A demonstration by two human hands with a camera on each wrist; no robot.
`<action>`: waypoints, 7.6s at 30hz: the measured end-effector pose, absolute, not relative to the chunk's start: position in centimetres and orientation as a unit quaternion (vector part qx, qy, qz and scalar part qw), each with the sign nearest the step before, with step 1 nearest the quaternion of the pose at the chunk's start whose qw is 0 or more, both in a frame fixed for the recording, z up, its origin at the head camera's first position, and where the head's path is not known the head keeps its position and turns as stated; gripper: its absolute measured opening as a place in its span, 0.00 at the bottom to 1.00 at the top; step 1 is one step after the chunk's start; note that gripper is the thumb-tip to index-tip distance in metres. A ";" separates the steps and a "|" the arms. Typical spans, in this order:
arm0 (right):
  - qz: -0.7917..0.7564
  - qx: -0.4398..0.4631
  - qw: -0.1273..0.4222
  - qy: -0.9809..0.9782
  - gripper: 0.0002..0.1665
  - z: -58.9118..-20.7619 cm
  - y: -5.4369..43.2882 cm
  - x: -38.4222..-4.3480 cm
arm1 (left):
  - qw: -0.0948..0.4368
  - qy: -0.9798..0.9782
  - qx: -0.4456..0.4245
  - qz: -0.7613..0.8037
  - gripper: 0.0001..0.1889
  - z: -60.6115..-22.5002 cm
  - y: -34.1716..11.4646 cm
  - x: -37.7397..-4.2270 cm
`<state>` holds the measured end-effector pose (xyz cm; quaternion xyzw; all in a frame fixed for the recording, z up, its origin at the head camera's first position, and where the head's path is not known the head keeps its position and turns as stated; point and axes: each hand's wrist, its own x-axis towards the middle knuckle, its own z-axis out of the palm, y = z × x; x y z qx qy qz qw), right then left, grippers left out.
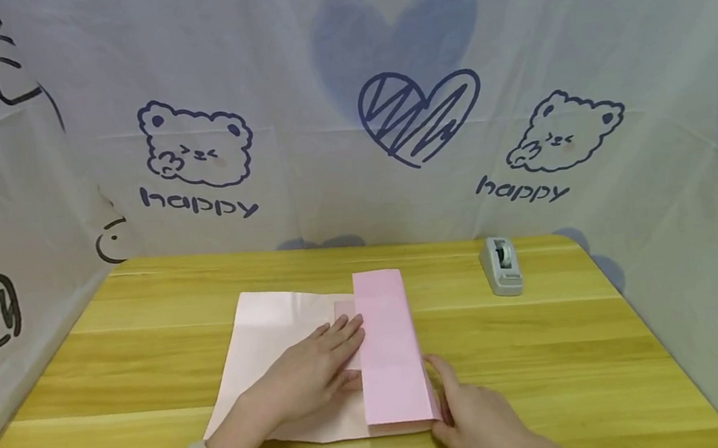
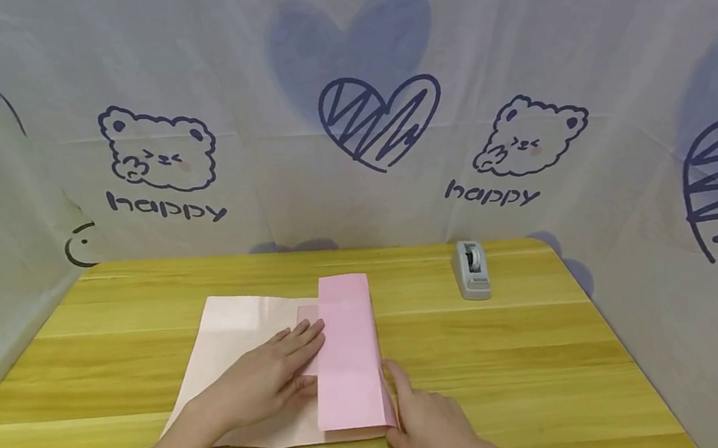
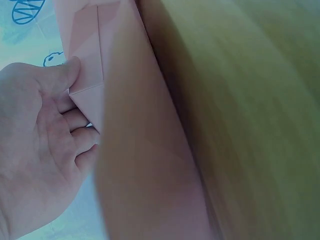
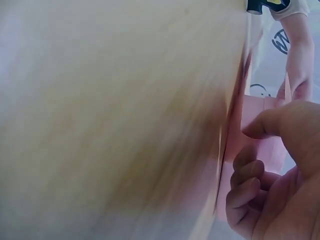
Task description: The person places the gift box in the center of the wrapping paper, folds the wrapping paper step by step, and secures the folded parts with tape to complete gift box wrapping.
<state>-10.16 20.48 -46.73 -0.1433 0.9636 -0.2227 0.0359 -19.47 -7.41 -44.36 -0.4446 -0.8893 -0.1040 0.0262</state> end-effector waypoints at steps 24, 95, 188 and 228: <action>-0.337 -0.082 0.092 0.933 0.29 -45.8 20.1 -12.6 | 0.024 -0.892 -0.436 -0.113 0.32 -44.2 -7.5 -19.2; -0.158 -0.295 0.015 0.942 0.36 -45.3 18.3 -19.2 | -0.011 -0.895 -0.429 -0.126 0.36 -43.0 -7.8 -20.3; -0.299 -0.261 -0.068 0.915 0.28 -46.3 18.5 -19.9 | -0.067 -0.819 -0.248 -0.514 0.17 -41.2 -2.3 -24.3; -0.456 -0.212 -0.027 0.864 0.44 -45.3 21.3 -20.9 | -0.050 -0.910 -0.345 -0.223 0.32 -44.0 -3.8 -23.4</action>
